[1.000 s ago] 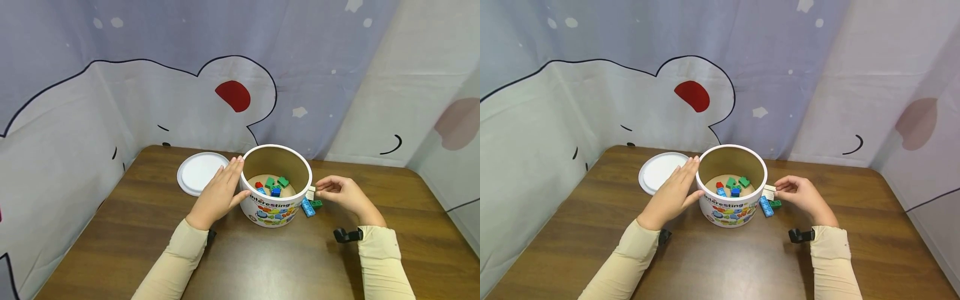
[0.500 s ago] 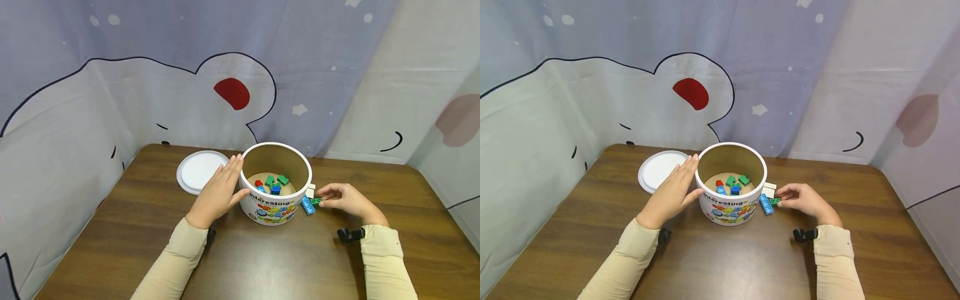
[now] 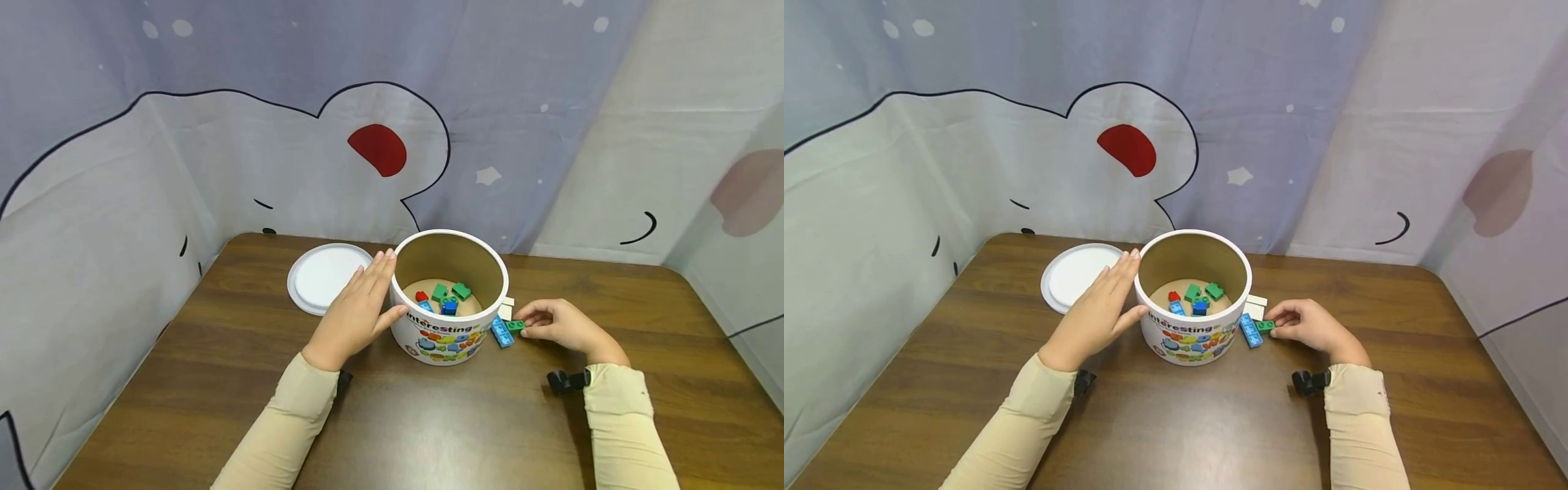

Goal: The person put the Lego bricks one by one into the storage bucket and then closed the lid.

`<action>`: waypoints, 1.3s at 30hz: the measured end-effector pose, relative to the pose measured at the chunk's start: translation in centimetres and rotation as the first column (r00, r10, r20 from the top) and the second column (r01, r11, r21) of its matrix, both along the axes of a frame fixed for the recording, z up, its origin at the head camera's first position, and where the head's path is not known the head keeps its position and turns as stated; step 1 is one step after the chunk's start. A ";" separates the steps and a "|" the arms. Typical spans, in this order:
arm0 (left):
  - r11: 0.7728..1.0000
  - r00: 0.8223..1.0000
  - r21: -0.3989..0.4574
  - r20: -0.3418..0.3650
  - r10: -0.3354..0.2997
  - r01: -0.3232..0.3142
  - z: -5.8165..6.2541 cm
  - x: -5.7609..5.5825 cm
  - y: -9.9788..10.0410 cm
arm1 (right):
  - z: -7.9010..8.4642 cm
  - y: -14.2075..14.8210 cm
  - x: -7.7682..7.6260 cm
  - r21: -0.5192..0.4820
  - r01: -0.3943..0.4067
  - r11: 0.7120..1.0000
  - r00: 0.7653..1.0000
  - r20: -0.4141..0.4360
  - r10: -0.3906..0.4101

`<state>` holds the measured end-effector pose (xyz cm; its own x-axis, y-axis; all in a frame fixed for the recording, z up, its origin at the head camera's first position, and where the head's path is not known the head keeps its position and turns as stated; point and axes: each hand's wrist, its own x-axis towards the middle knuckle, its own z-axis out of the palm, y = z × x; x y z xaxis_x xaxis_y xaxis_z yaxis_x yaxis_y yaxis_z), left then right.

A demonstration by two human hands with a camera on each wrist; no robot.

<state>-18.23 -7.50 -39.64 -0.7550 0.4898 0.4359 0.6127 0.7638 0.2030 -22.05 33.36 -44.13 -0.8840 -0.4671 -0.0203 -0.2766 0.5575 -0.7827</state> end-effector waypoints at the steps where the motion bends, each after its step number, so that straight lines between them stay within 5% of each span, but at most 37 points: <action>1: 1.000 1.000 -0.002 0.000 0.001 -0.001 0.0 0.0 0.0 | 0.0 0.0 0.0 0.006 0.002 1.000 1.000 -0.003 -0.002; 22: 1.000 1.000 -0.013 -0.013 0.005 -0.005 -0.2 -0.2 0.0 | 0.7 -0.5 0.5 -0.102 0.080 0.992 0.996 -0.028 -0.083; 39: 1.000 1.000 -0.010 0.008 0.009 -0.009 -0.2 -0.1 0.0 | 3.1 -0.7 1.6 -0.396 0.134 0.908 0.982 -0.067 -0.174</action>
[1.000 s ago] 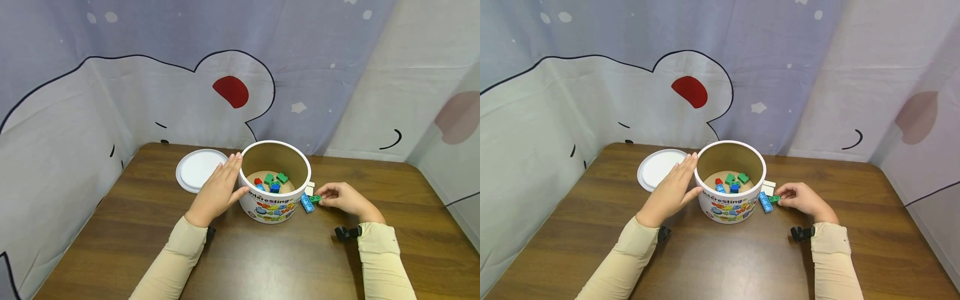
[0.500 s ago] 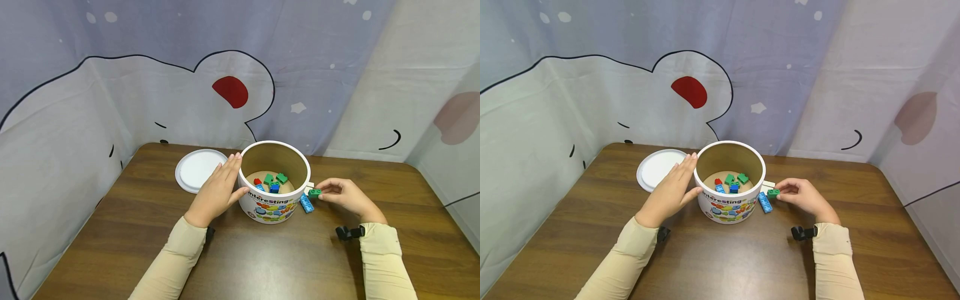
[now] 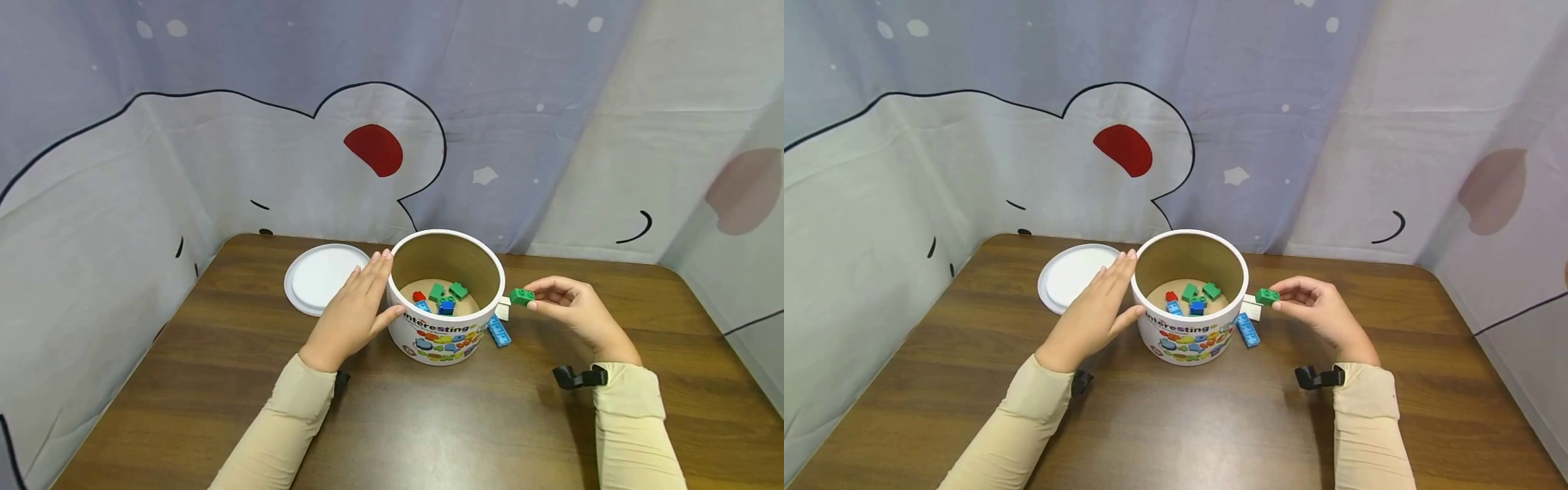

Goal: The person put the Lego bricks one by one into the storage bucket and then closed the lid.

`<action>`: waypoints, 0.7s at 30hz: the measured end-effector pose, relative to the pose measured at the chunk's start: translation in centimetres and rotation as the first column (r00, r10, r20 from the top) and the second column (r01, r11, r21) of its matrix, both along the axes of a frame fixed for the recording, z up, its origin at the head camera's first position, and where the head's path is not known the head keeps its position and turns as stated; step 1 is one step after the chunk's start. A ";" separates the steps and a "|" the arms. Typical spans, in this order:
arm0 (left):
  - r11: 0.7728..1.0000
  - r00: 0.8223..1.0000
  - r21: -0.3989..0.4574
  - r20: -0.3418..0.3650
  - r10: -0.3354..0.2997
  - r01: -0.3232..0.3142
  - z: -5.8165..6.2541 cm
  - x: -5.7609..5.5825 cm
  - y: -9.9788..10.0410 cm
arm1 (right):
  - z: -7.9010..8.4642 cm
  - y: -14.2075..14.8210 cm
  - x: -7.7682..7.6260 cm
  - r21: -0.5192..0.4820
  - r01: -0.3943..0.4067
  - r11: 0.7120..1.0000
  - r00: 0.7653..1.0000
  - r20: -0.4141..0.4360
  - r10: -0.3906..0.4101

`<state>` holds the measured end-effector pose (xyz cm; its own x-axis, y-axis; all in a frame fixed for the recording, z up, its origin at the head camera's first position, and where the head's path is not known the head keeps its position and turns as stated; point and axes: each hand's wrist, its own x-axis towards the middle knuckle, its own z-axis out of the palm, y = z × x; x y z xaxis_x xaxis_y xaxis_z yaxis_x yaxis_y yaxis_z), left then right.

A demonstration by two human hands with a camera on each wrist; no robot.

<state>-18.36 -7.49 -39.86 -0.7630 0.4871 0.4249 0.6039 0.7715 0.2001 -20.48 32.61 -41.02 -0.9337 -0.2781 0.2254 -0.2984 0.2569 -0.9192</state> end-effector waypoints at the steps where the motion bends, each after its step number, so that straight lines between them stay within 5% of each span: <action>1: 1.000 1.000 -0.001 0.003 0.001 -0.001 0.0 0.0 0.0 | 0.2 -0.1 0.0 -0.018 -0.004 1.000 1.000 -0.007 0.004; 10: 1.000 1.000 -0.002 0.001 0.002 -0.002 0.2 0.1 -0.1 | 2.0 -1.0 0.6 -0.138 -0.035 0.990 0.997 -0.071 0.025; 21: 1.000 1.000 -0.005 -0.003 -0.003 0.003 0.0 0.0 0.0 | 4.8 -4.3 1.4 -0.238 0.030 0.971 0.990 -0.126 -0.061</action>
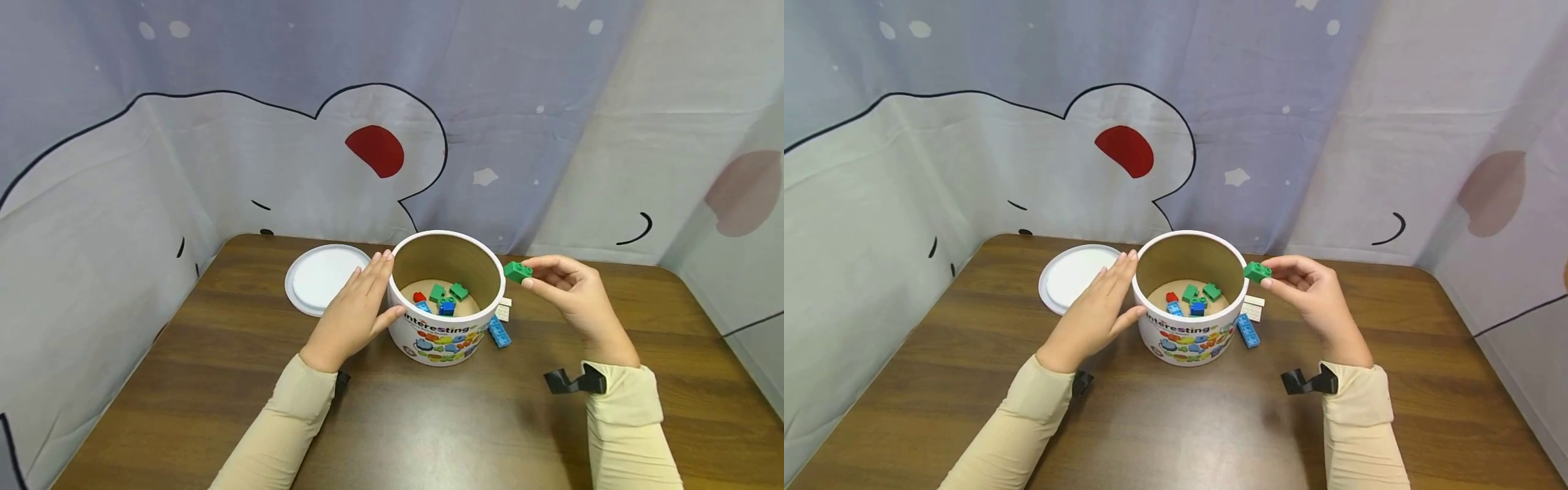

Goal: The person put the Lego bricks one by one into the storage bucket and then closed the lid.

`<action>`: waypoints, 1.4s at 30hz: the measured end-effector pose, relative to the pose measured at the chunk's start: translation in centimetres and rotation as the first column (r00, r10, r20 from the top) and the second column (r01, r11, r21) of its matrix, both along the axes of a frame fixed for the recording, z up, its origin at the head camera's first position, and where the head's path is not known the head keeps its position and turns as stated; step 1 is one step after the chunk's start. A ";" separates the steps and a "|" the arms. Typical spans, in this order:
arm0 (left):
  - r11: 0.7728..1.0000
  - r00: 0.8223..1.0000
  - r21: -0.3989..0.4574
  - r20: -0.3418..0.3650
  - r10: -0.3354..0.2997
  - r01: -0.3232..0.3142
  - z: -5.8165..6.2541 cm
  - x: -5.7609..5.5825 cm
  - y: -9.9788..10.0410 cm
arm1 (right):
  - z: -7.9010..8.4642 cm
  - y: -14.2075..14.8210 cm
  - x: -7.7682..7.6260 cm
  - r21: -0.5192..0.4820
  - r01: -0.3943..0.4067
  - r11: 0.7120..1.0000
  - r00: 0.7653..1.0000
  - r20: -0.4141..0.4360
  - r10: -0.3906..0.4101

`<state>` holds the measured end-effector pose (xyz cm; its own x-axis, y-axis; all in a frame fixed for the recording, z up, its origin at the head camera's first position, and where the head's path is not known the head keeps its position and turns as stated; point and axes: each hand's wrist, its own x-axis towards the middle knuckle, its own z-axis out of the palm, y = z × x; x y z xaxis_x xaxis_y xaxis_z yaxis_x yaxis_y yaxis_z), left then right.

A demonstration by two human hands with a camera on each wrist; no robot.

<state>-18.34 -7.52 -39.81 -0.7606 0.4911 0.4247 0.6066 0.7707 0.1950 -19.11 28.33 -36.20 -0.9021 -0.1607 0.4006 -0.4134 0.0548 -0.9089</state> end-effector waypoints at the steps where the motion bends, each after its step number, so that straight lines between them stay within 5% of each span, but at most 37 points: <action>1: 1.000 1.000 0.001 0.000 -0.001 0.001 0.0 0.0 0.0 | 0.2 -0.4 0.1 -0.004 0.009 1.000 1.000 -0.005 -0.009; 11: 1.000 1.000 0.001 -0.005 0.005 -0.005 0.0 0.0 0.0 | 2.1 -4.6 -0.5 0.000 0.001 1.000 1.000 0.014 -0.001; 20: 1.000 1.000 0.007 -0.005 0.004 -0.004 0.0 0.0 0.1 | 2.7 -7.8 -1.4 0.158 0.033 0.987 0.996 0.076 -0.046; 25: 1.000 1.000 0.005 0.000 0.003 -0.003 -0.1 -0.1 0.1 | 2.8 -9.2 -1.8 0.326 0.066 0.943 0.990 0.098 -0.104; 34: 1.000 1.000 -0.002 0.006 0.006 -0.006 -0.1 0.0 0.0 | 3.3 -11.5 -2.8 0.581 0.160 0.798 0.978 0.018 -0.210; 42: 1.000 1.000 0.000 0.007 -0.001 0.001 -0.1 0.2 0.2 | 3.0 -11.9 -2.6 0.586 0.214 0.781 0.966 -0.011 -0.257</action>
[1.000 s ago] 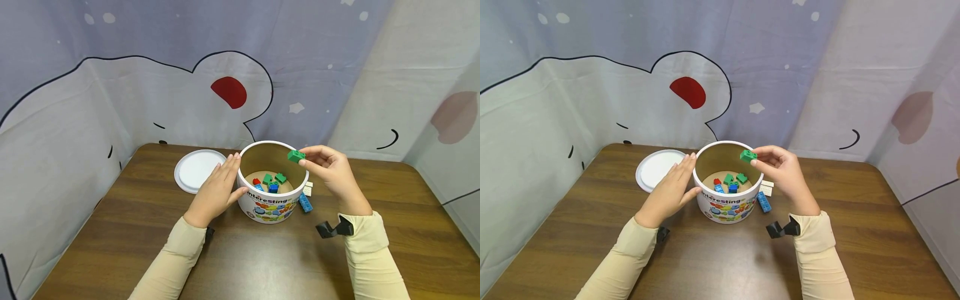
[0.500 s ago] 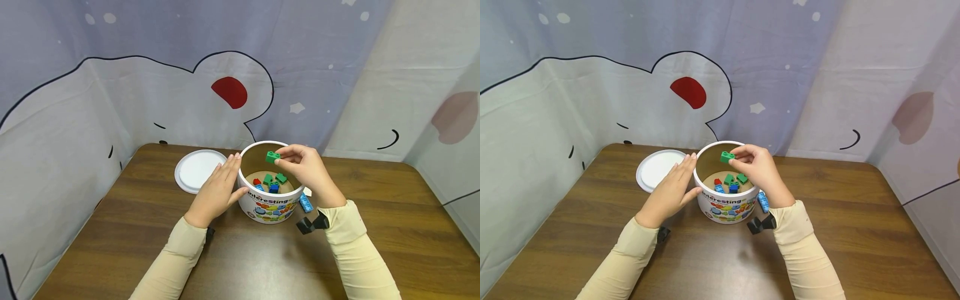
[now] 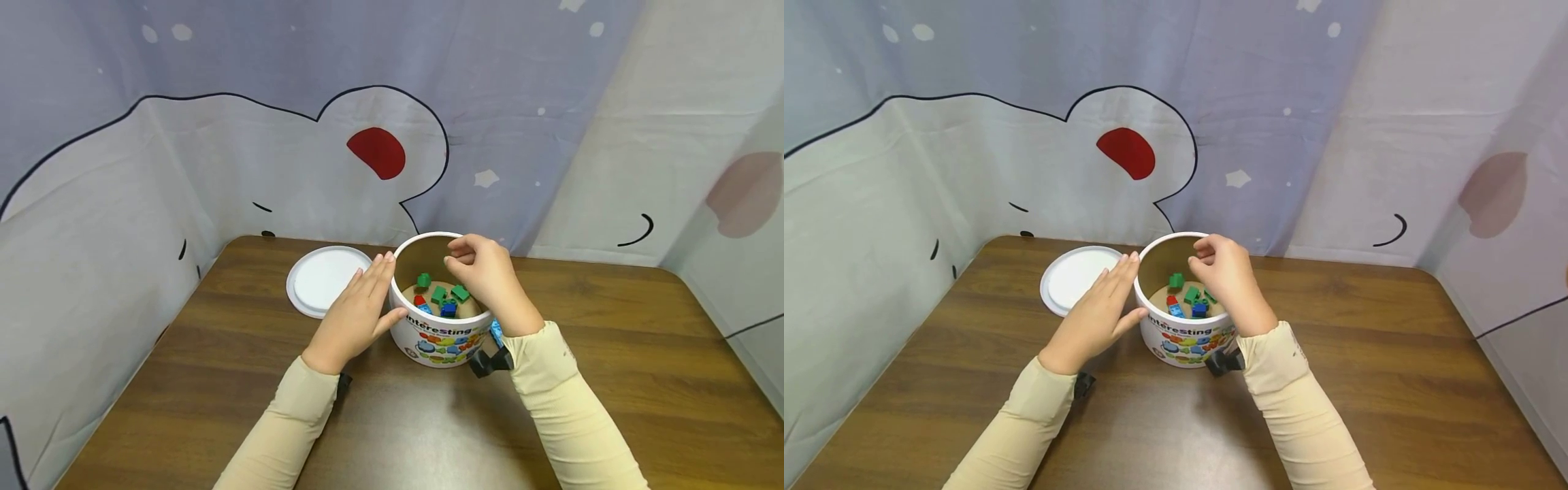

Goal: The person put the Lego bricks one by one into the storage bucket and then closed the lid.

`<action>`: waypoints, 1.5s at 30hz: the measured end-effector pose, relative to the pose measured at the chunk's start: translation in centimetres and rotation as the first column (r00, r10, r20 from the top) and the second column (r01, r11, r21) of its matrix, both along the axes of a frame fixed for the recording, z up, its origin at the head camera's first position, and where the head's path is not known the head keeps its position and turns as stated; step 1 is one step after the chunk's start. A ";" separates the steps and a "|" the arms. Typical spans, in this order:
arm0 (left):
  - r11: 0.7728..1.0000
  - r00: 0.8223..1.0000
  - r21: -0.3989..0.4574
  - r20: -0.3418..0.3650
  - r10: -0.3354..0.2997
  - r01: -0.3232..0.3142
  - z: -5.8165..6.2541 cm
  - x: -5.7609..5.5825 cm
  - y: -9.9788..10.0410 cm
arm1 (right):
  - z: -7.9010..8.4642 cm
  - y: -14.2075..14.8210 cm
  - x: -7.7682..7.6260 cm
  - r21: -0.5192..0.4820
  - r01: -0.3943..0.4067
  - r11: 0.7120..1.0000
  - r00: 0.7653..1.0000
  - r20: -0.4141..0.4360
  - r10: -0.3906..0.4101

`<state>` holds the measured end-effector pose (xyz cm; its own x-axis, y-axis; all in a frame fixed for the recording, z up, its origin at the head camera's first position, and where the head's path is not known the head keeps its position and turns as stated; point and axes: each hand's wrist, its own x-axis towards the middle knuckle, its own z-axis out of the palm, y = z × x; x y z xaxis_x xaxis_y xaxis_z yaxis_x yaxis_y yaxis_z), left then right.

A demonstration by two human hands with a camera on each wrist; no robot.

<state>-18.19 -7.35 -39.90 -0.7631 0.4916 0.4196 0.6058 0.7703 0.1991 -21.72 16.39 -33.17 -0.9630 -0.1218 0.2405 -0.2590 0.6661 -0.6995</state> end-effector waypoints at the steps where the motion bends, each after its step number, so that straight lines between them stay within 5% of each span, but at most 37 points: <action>1: 1.000 1.000 0.001 0.003 -0.001 0.000 0.0 0.0 0.0 | 0.0 0.0 0.1 -0.007 0.004 1.000 1.000 -0.014 -0.004; 9: 1.000 1.000 0.006 0.000 -0.004 0.004 -0.1 0.1 -0.2 | 0.2 1.0 1.3 -0.090 0.007 0.996 0.988 -0.150 -0.021; 21: 1.000 1.000 0.012 -0.008 -0.004 0.004 0.0 0.1 -0.3 | 0.5 4.5 2.8 -0.212 0.002 0.977 0.929 -0.361 -0.080; 30: 1.000 1.000 0.013 -0.009 -0.007 0.007 -0.1 0.0 -0.3 | -0.9 7.3 2.9 -0.202 0.101 0.974 0.952 -0.263 -0.154; 36: 1.000 1.000 0.014 -0.003 -0.004 0.004 -0.1 0.0 -0.2 | -2.8 8.8 2.3 -0.066 0.115 0.991 0.980 -0.155 -0.124; 45: 1.000 1.000 0.019 0.005 -0.004 0.004 0.0 0.0 -0.1 | -5.4 11.4 1.2 0.102 -0.067 0.992 0.997 -0.031 0.071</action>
